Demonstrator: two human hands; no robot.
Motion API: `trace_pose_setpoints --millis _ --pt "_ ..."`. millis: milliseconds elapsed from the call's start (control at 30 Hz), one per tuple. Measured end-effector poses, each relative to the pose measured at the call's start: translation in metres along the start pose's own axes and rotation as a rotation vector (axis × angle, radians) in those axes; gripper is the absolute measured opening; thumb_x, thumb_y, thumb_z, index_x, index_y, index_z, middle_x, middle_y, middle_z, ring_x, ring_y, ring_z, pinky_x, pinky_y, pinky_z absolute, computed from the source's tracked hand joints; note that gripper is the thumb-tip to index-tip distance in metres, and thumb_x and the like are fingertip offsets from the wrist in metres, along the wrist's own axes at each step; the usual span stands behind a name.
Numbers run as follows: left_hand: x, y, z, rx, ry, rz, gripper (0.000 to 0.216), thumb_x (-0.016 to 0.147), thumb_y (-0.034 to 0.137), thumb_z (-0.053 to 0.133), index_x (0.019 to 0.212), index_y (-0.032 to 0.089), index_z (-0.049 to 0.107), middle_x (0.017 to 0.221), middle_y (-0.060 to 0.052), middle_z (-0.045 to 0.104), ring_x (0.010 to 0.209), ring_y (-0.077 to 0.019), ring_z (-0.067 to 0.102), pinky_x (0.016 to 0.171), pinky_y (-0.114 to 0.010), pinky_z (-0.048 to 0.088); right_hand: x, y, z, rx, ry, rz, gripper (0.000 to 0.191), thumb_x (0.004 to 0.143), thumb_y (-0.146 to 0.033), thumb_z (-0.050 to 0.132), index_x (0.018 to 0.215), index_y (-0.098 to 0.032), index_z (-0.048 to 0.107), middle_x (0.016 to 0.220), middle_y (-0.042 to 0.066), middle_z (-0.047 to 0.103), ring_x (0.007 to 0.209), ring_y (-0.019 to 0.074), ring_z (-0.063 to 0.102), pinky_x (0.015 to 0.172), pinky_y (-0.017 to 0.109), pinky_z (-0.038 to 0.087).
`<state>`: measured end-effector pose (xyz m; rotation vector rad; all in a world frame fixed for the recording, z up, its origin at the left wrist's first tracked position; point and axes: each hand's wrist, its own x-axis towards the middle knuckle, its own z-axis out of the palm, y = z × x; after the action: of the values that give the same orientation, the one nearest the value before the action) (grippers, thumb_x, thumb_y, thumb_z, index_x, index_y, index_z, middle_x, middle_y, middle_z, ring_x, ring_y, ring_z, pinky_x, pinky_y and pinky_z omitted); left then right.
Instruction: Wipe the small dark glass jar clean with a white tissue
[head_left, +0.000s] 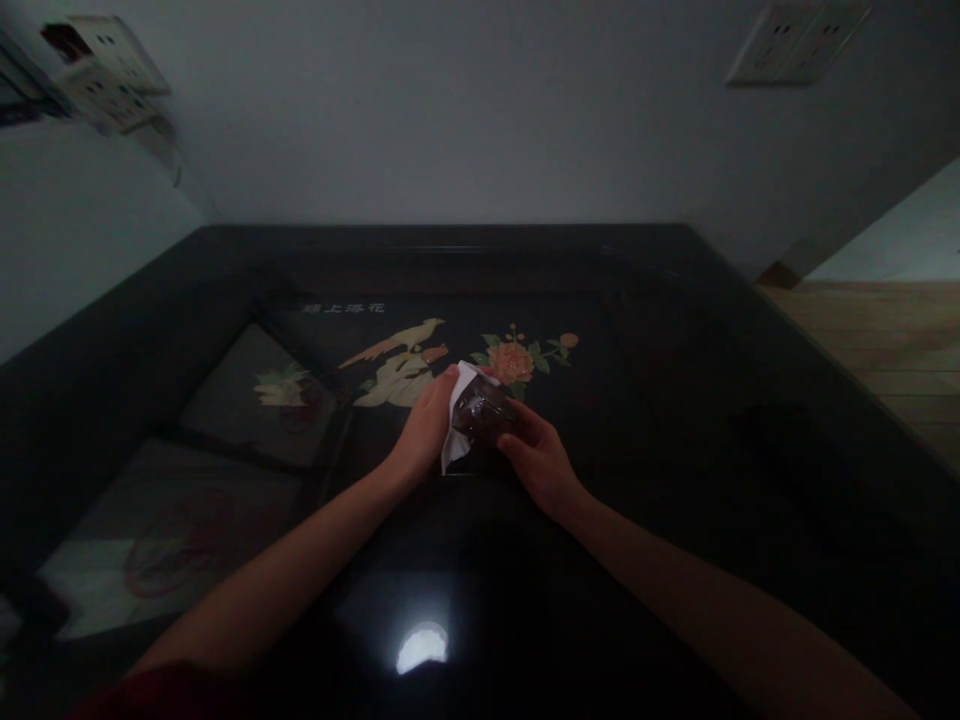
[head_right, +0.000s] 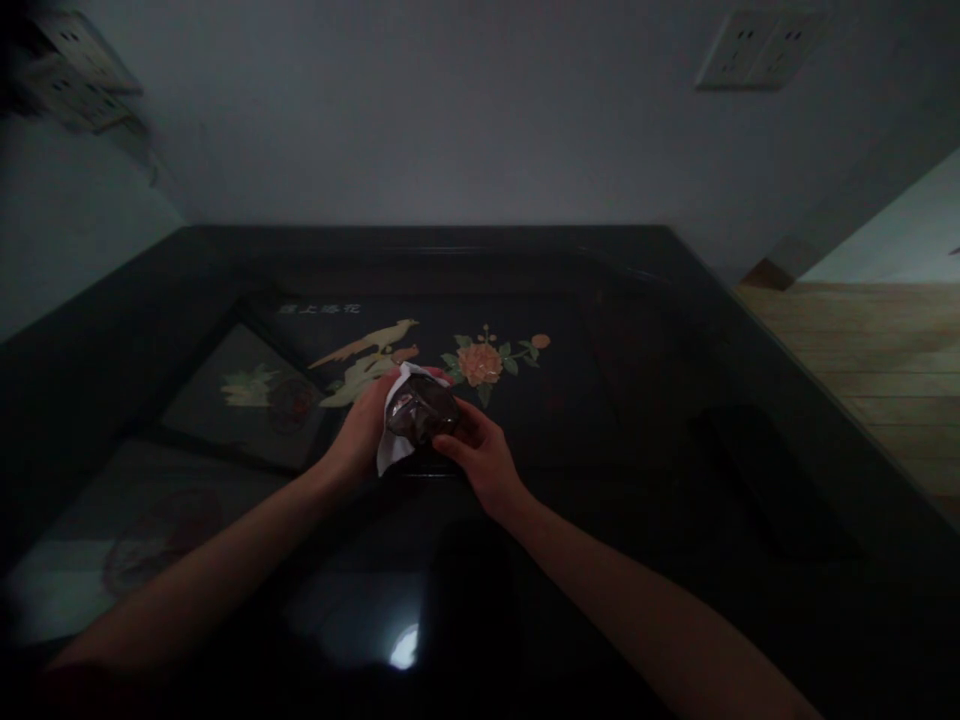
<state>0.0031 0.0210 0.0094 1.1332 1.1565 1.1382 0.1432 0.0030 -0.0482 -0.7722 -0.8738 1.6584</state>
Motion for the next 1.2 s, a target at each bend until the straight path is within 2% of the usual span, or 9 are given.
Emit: trace_pose_setpoints --millis 100,233,367,500,667,800,900,1000,1200 --pt "-0.007 -0.001 0.000 0.335 0.075 0.307 0.045 0.095 0.044 0.033 0.107 0.016 0.066 0.102 -0.010 0.070 0.094 -0.0232 0.064 0.085 -0.036 0.050 0.000 0.001 -0.001 -0.006 0.011 0.007 0.052 0.055 -0.030 0.086 0.105 -0.027 0.070 0.107 0.001 0.073 0.103 0.0244 0.065 0.099 0.042 0.047" --pt "-0.009 -0.006 -0.006 0.737 0.002 0.761 0.036 0.096 0.032 0.034 0.112 0.017 0.063 0.113 -0.011 0.067 0.111 -0.0229 0.058 0.099 -0.040 0.043 0.000 0.003 -0.001 -0.001 0.019 0.007 0.051 0.056 -0.028 0.086 0.105 -0.027 0.070 0.108 0.001 0.073 0.101 0.0234 0.065 0.095 0.038 0.048" --pt "-0.007 -0.009 -0.011 0.879 -0.104 0.974 0.031 0.092 0.025 0.042 0.114 0.018 0.062 0.117 -0.011 0.067 0.115 -0.0231 0.057 0.106 -0.043 0.039 0.000 0.002 0.000 0.002 0.019 -0.001 0.048 0.055 -0.024 0.086 0.101 -0.024 0.071 0.104 0.001 0.074 0.098 0.0222 0.065 0.091 0.035 0.049" --pt "-0.006 -0.008 -0.010 0.708 -0.067 0.833 0.034 0.095 0.031 0.036 0.108 0.018 0.065 0.112 -0.011 0.068 0.111 -0.0231 0.059 0.100 -0.040 0.043 0.000 -0.001 0.002 0.016 0.000 0.028 0.046 0.058 -0.026 0.085 0.101 -0.025 0.071 0.101 0.000 0.074 0.097 0.0230 0.066 0.091 0.036 0.049" --pt "0.002 -0.011 -0.005 0.238 0.044 0.318 0.042 0.093 0.044 0.035 0.092 0.017 0.067 0.096 -0.009 0.070 0.089 -0.0220 0.065 0.083 -0.035 0.050 -0.002 -0.003 0.002 0.027 0.012 0.056 0.047 0.058 -0.031 0.085 0.102 -0.025 0.071 0.100 0.002 0.075 0.097 0.0242 0.068 0.095 0.042 0.049" --pt "0.012 -0.011 0.000 -0.153 -0.034 -0.058 0.040 0.086 0.044 0.038 0.086 0.016 0.066 0.089 -0.009 0.072 0.084 -0.0224 0.068 0.079 -0.035 0.054 -0.002 -0.004 0.002 0.027 0.012 0.060 0.048 0.056 -0.031 0.086 0.101 -0.025 0.071 0.101 0.003 0.075 0.100 0.0254 0.068 0.097 0.044 0.049" --pt "0.012 -0.007 0.004 -0.285 -0.051 -0.229 0.039 0.085 0.041 0.039 0.090 0.015 0.067 0.086 -0.009 0.072 0.082 -0.0234 0.069 0.075 -0.036 0.055 -0.002 -0.004 0.002 0.031 0.004 0.051 0.047 0.057 -0.031 0.086 0.101 -0.025 0.071 0.102 0.003 0.075 0.102 0.0249 0.067 0.099 0.044 0.047" --pt "0.007 -0.006 0.004 -0.233 -0.018 -0.157 0.043 0.087 0.044 0.037 0.094 0.014 0.068 0.085 -0.009 0.073 0.081 -0.0239 0.068 0.074 -0.036 0.055 -0.002 -0.003 0.001 0.032 0.007 0.043 0.050 0.056 -0.033 0.087 0.103 -0.025 0.071 0.103 0.003 0.075 0.101 0.0245 0.067 0.100 0.044 0.046" --pt "-0.008 -0.005 0.000 0.312 0.088 0.338 0.045 0.095 0.045 0.033 0.098 0.017 0.068 0.099 -0.009 0.070 0.090 -0.0219 0.064 0.082 -0.033 0.050 -0.001 0.003 -0.003 0.007 -0.001 0.032 0.054 0.056 -0.032 0.087 0.107 -0.027 0.070 0.107 0.002 0.074 0.103 0.0249 0.066 0.100 0.043 0.046"
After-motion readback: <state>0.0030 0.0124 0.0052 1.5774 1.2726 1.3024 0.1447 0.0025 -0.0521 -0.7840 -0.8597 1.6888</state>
